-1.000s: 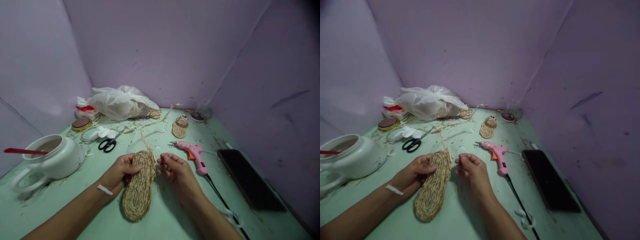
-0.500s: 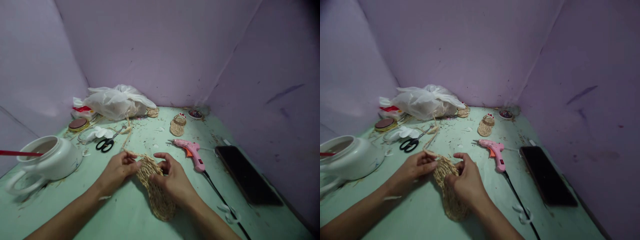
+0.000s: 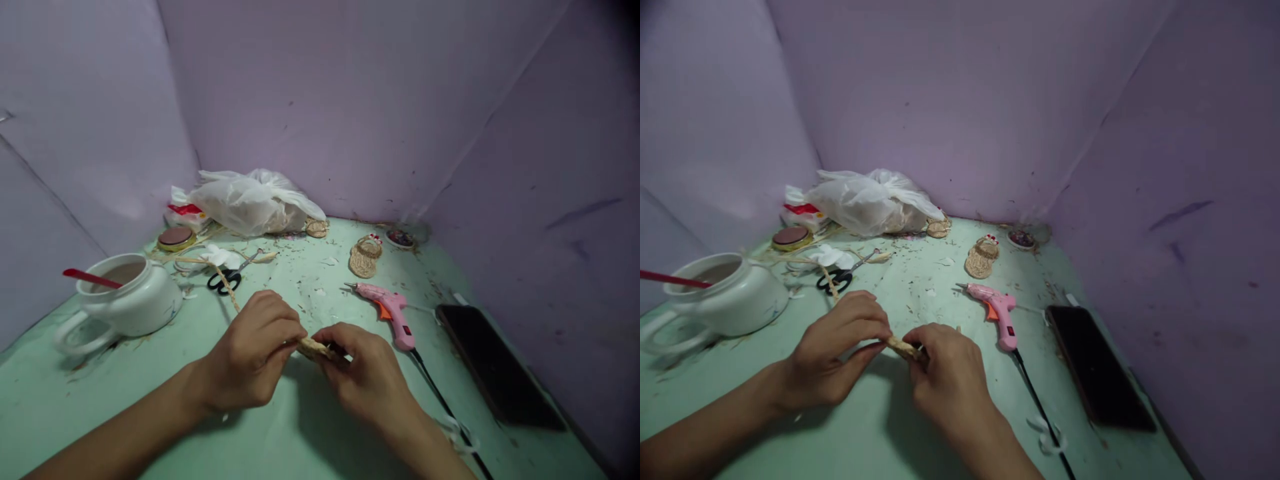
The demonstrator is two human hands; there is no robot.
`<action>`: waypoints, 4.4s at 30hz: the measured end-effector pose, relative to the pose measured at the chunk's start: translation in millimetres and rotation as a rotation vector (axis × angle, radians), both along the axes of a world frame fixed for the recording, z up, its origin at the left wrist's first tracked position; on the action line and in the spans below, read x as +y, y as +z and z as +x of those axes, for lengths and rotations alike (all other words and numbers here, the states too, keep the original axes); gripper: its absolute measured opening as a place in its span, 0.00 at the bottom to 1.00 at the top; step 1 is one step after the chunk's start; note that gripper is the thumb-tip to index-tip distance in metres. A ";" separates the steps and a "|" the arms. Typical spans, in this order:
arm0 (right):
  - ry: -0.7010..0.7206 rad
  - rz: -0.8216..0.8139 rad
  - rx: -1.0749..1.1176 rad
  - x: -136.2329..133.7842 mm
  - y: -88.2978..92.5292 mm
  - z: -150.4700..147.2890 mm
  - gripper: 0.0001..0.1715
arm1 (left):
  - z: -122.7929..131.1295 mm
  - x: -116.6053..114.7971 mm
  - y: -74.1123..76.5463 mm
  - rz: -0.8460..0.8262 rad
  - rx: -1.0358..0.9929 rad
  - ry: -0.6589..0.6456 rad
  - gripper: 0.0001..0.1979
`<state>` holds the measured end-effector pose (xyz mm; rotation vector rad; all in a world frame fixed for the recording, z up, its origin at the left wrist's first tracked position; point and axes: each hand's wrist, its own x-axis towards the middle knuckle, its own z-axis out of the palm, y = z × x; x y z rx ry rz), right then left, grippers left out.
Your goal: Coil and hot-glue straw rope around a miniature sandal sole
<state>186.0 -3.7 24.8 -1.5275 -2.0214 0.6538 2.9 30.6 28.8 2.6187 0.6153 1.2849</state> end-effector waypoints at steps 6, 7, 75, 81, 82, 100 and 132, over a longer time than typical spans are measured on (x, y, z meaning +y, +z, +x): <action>-0.003 0.050 -0.028 -1.6 -1.0 -1.6 0.14 | -3.5 1.4 -0.3 -0.085 0.006 -0.022 0.06; 0.001 0.062 -0.034 -2.2 -1.3 -1.8 0.14 | -3.8 1.7 -0.1 -0.088 0.010 -0.026 0.06; -0.055 -0.561 0.635 -0.4 -12.5 -16.5 0.03 | -9.7 0.9 -1.9 -0.407 0.252 0.033 0.07; -0.064 -0.542 0.692 3.9 -11.2 -10.3 0.05 | -12.3 5.5 2.9 -0.559 0.235 -0.004 0.08; -0.077 -0.548 0.726 5.9 -10.8 -8.0 0.06 | -13.8 7.6 3.3 -0.568 0.218 -0.024 0.10; -0.166 -0.635 1.118 8.0 -18.5 -9.6 0.14 | -12.7 7.7 3.6 -0.550 0.029 0.310 0.07; -0.205 -0.568 1.209 15.8 -21.8 -3.3 0.19 | -34.1 38.6 9.6 -1.463 -0.377 0.142 0.18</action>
